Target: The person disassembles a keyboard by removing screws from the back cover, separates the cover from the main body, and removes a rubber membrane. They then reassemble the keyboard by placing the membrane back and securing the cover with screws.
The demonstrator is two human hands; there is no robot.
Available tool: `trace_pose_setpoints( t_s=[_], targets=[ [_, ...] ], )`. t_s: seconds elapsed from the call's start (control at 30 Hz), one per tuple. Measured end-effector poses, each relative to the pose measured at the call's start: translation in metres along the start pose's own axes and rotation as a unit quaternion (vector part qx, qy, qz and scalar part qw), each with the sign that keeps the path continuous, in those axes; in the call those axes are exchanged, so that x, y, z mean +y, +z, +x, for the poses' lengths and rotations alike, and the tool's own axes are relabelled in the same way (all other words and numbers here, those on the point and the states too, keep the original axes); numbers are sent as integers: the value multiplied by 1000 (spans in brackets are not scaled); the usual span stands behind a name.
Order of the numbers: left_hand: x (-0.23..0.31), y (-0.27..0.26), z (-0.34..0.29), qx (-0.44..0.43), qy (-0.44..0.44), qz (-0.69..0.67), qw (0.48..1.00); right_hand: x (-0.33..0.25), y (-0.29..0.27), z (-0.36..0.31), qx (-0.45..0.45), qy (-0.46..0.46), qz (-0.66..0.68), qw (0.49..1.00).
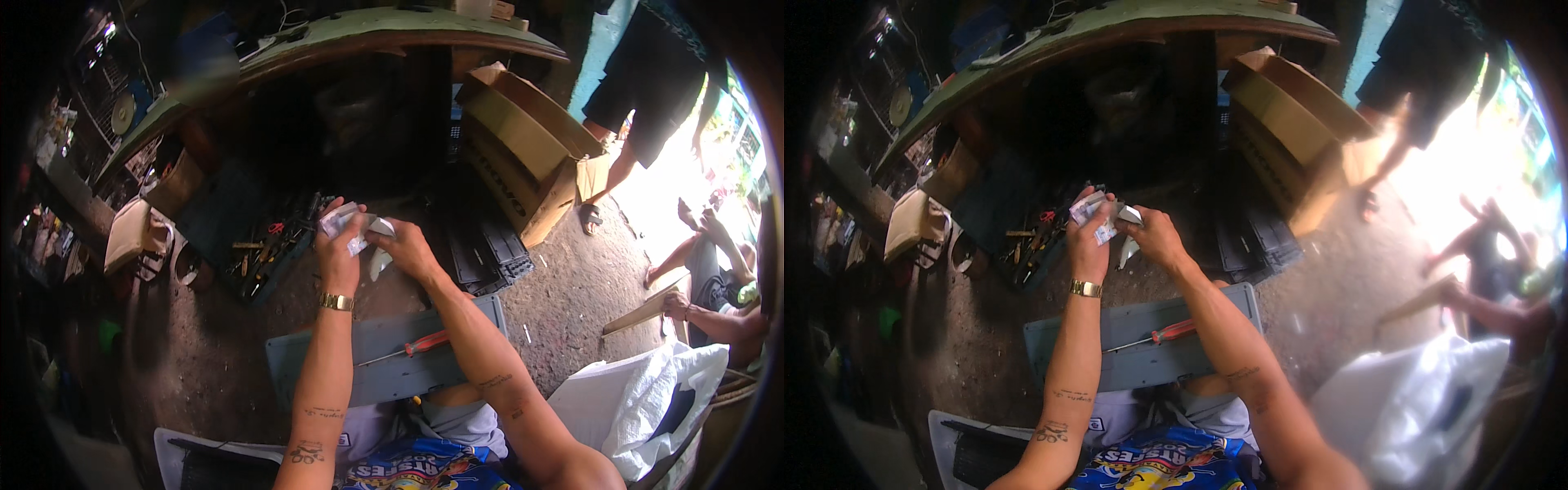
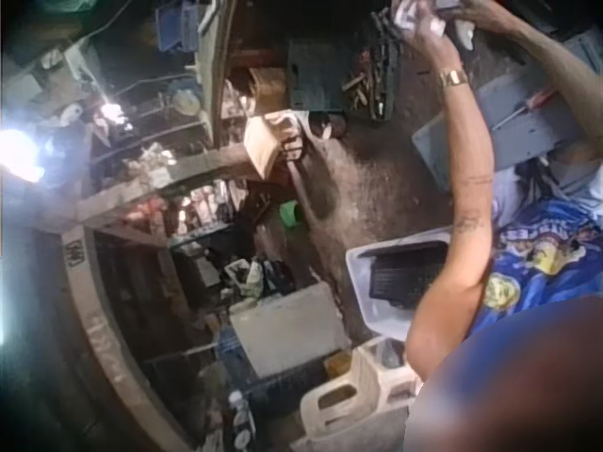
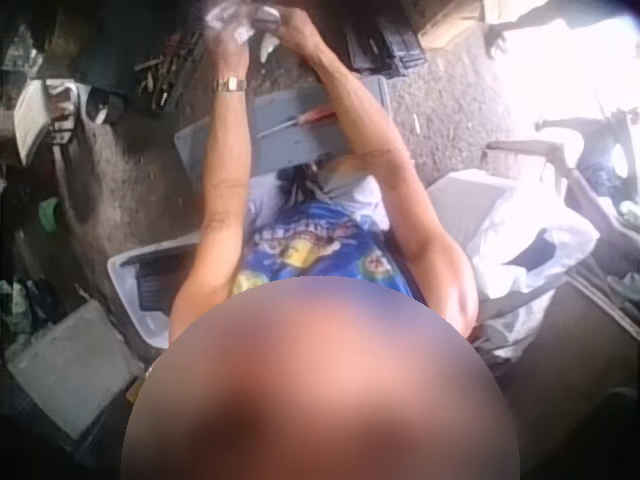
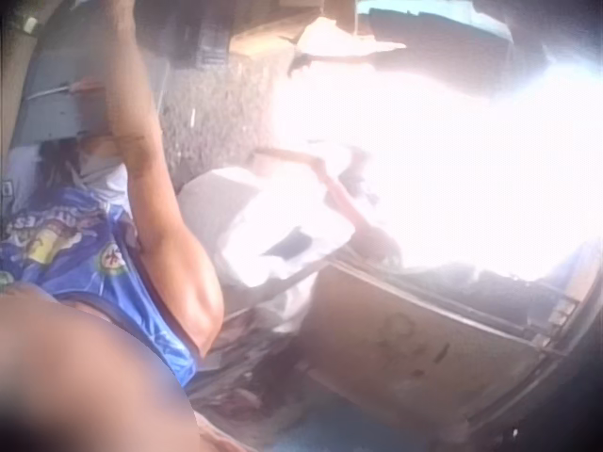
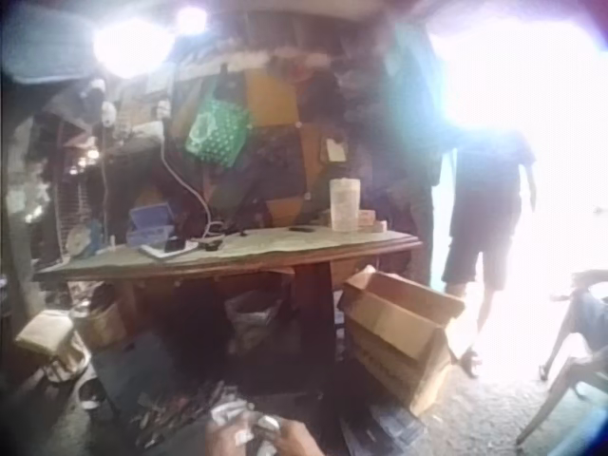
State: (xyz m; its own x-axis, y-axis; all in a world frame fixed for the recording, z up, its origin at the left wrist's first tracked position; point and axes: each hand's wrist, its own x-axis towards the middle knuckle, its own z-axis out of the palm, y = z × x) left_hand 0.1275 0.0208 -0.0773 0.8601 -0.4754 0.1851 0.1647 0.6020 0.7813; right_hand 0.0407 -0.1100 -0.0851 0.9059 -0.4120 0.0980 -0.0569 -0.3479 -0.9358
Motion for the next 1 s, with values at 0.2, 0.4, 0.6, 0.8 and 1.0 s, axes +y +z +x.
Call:
trace_pose_setpoints(
  t_s=[0.2,0.4,0.6,0.8,1.0],
  targets=[
    [-5,0,-1,13,18,-12,1000,13,-8,4,-38,-11,125,991],
    [36,-26,38,79,100,-13,992,31,-9,10,7,21,120,992],
    [11,11,30,-91,-32,153,984,17,-25,10,4,-86,129,988],
    [39,30,50,-59,6,127,990,7,-40,-10,47,-21,219,974],
    [89,73,130,-93,46,211,972,11,-56,-11,80,-59,277,956]
  ],
)
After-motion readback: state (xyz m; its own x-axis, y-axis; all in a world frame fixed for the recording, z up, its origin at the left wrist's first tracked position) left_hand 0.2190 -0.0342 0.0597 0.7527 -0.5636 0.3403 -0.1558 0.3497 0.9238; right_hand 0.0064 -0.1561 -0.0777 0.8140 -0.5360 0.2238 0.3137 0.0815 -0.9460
